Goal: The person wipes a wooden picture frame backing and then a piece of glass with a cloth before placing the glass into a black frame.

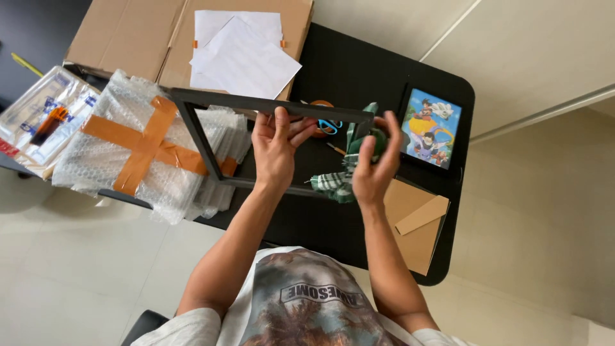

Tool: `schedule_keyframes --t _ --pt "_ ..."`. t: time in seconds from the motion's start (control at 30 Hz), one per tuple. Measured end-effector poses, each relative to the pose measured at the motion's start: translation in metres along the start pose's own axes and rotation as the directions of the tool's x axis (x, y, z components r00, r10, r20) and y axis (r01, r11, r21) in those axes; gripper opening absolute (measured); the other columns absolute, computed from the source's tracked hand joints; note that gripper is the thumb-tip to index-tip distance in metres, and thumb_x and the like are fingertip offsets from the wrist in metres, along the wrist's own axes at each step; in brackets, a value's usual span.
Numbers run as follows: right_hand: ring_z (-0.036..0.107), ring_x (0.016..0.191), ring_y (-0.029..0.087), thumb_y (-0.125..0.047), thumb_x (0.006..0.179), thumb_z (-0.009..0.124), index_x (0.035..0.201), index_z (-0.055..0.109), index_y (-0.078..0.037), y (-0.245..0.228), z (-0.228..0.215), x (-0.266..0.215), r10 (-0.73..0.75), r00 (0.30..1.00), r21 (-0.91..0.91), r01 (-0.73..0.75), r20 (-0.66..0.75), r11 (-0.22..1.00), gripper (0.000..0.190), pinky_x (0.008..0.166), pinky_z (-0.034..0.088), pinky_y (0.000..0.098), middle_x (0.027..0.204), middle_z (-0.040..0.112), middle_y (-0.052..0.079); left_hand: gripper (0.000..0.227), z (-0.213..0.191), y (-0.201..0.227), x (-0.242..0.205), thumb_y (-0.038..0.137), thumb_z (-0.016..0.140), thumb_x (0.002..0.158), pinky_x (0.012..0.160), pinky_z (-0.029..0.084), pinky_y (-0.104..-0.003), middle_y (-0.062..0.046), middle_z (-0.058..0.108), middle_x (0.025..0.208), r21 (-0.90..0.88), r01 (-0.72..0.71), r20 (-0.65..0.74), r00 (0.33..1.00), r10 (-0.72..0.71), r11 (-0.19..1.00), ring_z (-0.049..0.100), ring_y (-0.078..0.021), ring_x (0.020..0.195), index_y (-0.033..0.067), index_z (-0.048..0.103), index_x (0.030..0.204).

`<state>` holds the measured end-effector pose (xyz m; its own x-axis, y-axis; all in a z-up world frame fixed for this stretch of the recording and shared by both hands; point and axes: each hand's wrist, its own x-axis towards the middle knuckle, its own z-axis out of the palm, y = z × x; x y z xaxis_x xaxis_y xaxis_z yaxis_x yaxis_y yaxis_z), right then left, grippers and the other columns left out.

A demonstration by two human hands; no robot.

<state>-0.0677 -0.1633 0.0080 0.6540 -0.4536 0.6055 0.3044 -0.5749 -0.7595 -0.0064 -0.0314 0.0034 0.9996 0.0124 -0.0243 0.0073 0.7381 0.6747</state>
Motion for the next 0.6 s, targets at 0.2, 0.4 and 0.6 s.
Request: schedule_keyframes --t 0.2,0.4,0.6 --pt "0.051 0.056 0.015 -0.031 0.097 0.053 0.101 0.066 -0.007 0.018 -0.009 -0.014 0.021 0.946 0.093 -0.054 0.324 0.994 0.028 0.049 0.042 0.0333 0.063 0.056 0.010 0.018 -0.007 0.008 0.026 0.025 0.050 0.096 0.071 0.064 -0.039 -0.011 0.069 0.089 -0.156 0.049 -0.026 0.998 -0.054 0.986 0.072 -0.0286 0.076 0.0078 0.049 0.101" --pt "0.054 0.059 0.023 -0.030 0.085 0.072 0.089 0.063 -0.010 0.018 -0.005 -0.014 -0.138 0.896 0.026 0.140 0.422 0.990 0.023 0.051 0.045 0.0338 0.064 0.054 0.004 0.019 -0.031 0.001 0.055 0.029 0.052 0.094 0.072 0.064 -0.038 -0.010 0.068 0.089 -0.169 0.077 0.013 0.997 -0.076 0.983 0.072 -0.0297 0.080 0.0108 0.053 0.097" --pt "0.047 0.053 0.018 -0.028 0.088 0.068 0.081 0.062 -0.009 0.017 -0.016 -0.001 -0.298 0.900 -0.027 0.323 0.318 0.946 0.020 0.049 0.041 0.0284 0.062 0.049 0.001 0.026 -0.008 0.038 0.040 0.029 0.051 0.097 0.074 0.064 -0.037 -0.012 0.068 0.096 -0.200 0.209 0.096 0.976 -0.194 0.957 0.072 -0.0265 0.083 0.0069 0.056 0.109"
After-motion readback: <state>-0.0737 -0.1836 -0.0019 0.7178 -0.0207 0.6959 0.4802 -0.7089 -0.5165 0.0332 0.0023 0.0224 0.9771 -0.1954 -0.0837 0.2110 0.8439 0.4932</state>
